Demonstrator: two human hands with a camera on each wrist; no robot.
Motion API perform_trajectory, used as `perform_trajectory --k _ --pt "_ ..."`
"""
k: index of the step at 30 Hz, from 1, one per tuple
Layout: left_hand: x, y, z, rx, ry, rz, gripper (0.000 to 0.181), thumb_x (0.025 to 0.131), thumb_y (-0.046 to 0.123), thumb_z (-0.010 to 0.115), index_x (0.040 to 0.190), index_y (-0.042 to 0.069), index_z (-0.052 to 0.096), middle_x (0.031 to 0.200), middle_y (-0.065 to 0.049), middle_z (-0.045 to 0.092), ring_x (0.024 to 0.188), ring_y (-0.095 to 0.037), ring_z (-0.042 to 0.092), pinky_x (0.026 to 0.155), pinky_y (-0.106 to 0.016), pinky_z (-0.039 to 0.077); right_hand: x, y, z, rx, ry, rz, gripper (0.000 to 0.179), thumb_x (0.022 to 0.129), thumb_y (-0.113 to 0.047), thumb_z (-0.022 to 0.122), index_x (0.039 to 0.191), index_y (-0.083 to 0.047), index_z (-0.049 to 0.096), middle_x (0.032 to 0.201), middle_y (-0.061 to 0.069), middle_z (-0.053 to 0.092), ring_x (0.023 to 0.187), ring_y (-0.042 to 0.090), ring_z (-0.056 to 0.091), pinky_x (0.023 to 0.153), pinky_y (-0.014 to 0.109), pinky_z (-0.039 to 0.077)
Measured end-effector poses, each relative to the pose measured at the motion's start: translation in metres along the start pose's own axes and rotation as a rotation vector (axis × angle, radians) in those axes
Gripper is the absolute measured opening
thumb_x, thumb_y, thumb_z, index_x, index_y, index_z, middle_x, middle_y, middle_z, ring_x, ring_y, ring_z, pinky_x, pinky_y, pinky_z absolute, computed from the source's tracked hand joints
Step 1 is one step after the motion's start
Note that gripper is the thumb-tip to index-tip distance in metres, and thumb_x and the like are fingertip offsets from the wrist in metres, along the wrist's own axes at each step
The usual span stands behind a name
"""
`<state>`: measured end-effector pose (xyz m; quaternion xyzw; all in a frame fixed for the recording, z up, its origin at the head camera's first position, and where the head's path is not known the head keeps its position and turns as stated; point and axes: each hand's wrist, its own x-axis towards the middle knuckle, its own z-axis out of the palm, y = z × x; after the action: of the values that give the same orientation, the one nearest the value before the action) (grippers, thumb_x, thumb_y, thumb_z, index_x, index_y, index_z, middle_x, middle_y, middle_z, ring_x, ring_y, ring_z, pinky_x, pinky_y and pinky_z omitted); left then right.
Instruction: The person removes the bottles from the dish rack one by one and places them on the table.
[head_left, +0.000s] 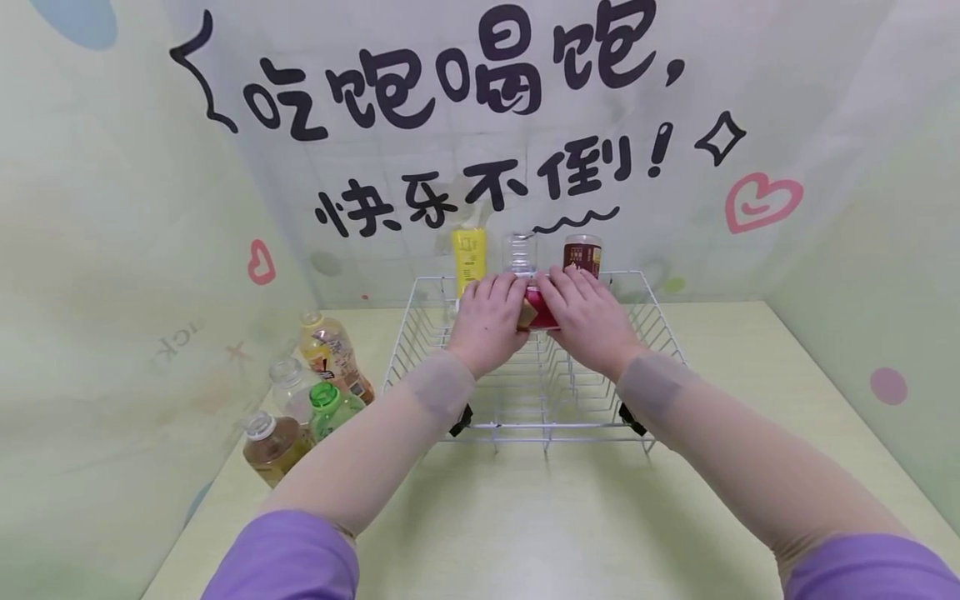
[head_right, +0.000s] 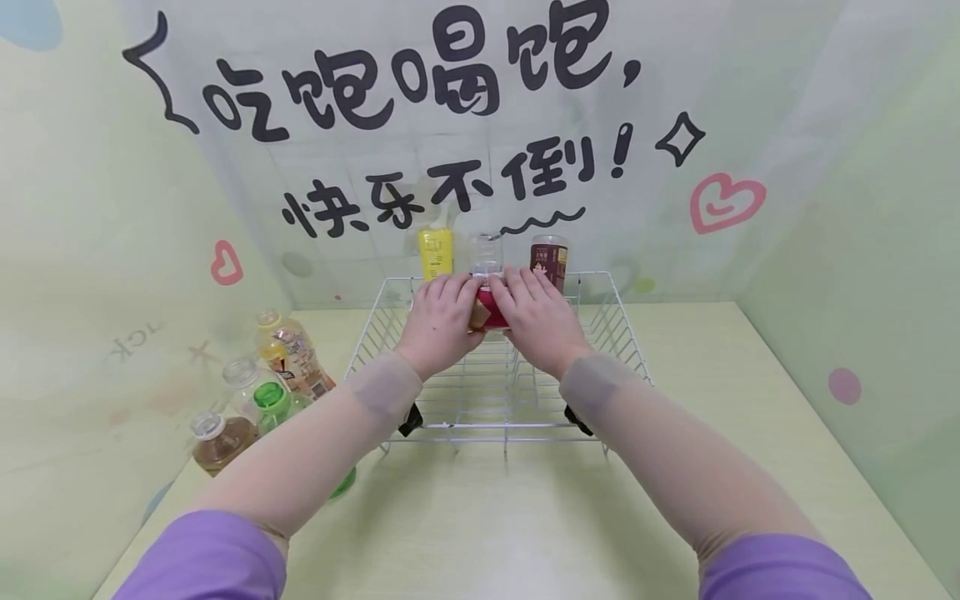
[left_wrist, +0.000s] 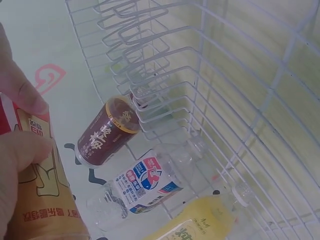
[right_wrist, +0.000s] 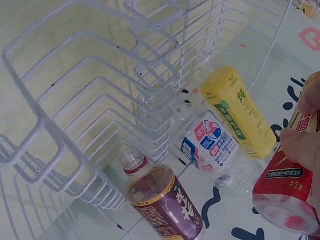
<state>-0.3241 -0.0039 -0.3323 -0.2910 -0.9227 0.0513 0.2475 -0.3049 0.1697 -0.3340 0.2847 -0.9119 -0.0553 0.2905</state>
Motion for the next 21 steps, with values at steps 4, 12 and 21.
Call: perform_trajectory --k 4,12,21 --pt "0.000 -0.001 0.000 -0.005 0.033 0.006 0.072 0.070 0.049 0.061 0.124 0.010 0.034 0.119 -0.007 0.039 0.107 -0.026 0.034 0.089 -0.043 0.029 0.001 0.000 -0.004 -0.040 -0.014 -0.026 0.073 0.073 -0.034 0.066 0.131 -0.007 0.031 0.125 0.019 0.038 0.113 0.035 0.034 0.099 0.042 0.018" --pt "0.002 0.002 -0.003 0.024 0.032 0.020 0.074 0.072 0.052 0.058 0.128 0.012 0.030 0.122 -0.006 0.037 0.109 -0.024 0.032 0.089 -0.043 0.029 0.000 0.004 -0.007 -0.090 -0.014 -0.044 0.070 0.074 -0.034 0.065 0.130 -0.009 0.032 0.122 0.019 0.041 0.111 0.036 0.036 0.098 0.043 0.018" --pt "0.003 0.007 -0.011 0.014 0.002 -0.005 0.086 0.071 0.059 0.053 0.137 0.020 0.012 0.135 -0.004 0.021 0.119 -0.024 0.021 0.097 -0.051 0.010 -0.005 0.019 -0.007 -0.047 0.091 -0.035 0.066 0.069 -0.031 0.068 0.124 -0.007 0.040 0.113 0.019 0.045 0.102 0.035 0.041 0.092 0.045 0.031"
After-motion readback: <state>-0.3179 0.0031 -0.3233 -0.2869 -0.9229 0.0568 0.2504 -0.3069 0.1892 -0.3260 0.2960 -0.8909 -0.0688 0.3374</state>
